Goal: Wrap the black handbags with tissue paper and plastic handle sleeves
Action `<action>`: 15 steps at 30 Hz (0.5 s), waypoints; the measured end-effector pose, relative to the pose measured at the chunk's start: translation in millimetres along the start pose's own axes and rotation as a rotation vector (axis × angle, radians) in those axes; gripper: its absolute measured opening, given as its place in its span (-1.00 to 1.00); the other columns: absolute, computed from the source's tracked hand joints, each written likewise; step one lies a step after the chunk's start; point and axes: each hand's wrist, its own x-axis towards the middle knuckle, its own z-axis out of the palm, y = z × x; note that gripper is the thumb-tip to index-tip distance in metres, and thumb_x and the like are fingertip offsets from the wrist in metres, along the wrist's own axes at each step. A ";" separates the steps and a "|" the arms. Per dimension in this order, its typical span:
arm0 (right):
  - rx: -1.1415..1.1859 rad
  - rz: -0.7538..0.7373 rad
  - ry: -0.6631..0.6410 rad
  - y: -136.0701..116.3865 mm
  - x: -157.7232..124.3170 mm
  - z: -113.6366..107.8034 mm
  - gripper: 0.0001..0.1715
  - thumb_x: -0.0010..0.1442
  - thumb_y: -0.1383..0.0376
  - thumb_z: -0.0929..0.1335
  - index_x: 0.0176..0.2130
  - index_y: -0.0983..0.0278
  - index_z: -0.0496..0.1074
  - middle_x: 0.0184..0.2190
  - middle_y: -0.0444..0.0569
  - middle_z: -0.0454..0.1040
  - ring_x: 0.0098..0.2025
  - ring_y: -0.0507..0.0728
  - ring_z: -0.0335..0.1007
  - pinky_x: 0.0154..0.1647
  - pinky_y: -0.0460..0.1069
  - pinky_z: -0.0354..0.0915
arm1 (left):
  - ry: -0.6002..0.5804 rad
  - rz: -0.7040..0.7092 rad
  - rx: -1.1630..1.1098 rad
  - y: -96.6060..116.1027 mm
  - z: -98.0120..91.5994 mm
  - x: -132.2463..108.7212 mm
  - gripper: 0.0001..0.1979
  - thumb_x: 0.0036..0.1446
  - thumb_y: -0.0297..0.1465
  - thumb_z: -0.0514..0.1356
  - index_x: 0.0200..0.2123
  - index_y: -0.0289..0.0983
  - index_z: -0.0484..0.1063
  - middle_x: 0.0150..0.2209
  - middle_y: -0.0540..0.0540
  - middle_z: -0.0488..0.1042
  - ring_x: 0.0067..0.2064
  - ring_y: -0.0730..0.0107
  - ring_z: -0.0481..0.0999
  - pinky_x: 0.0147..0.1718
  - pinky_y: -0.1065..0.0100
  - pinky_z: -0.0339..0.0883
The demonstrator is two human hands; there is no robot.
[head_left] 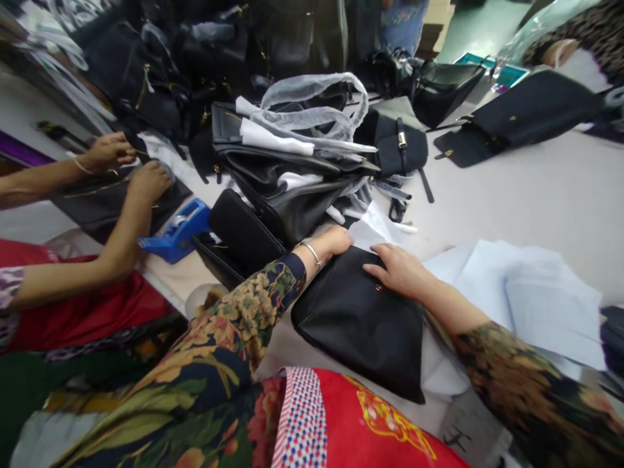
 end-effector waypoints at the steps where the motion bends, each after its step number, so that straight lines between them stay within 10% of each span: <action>1: -0.024 0.047 -0.083 2.2 12.6 4.4 -0.46 0.30 0.05 0.30 0.06 0.39 0.44 -0.02 0.28 0.52 0.04 0.35 0.47 0.06 0.17 0.35 | 0.022 0.037 0.034 -0.2 -1.3 -2.8 -0.89 0.11 -0.41 0.25 -0.37 -0.34 0.56 -0.36 -0.17 0.58 -0.25 0.22 0.55 -0.22 0.34 0.36; 10: 0.180 0.004 -0.232 -0.2 59.6 17.1 -0.44 0.04 -0.02 0.47 -0.07 0.28 0.55 -0.16 0.09 0.60 -0.11 0.33 0.51 -0.04 0.14 0.38 | 0.468 0.418 0.250 -50.2 -14.9 -87.8 -0.82 0.25 -0.47 0.10 -0.32 -0.29 0.51 -0.21 -0.20 0.52 -0.07 0.22 0.48 -0.02 0.26 0.36; 15: 0.279 -0.142 -0.081 -3.2 64.1 32.8 -0.40 0.00 0.11 0.51 0.03 0.23 0.53 -0.02 0.09 0.56 0.10 0.36 0.41 0.20 0.22 0.27 | 0.575 0.319 0.201 -71.5 -7.4 -110.3 -0.83 0.23 -0.46 0.14 -0.19 -0.30 0.53 -0.19 -0.23 0.56 -0.11 0.18 0.55 -0.06 0.25 0.45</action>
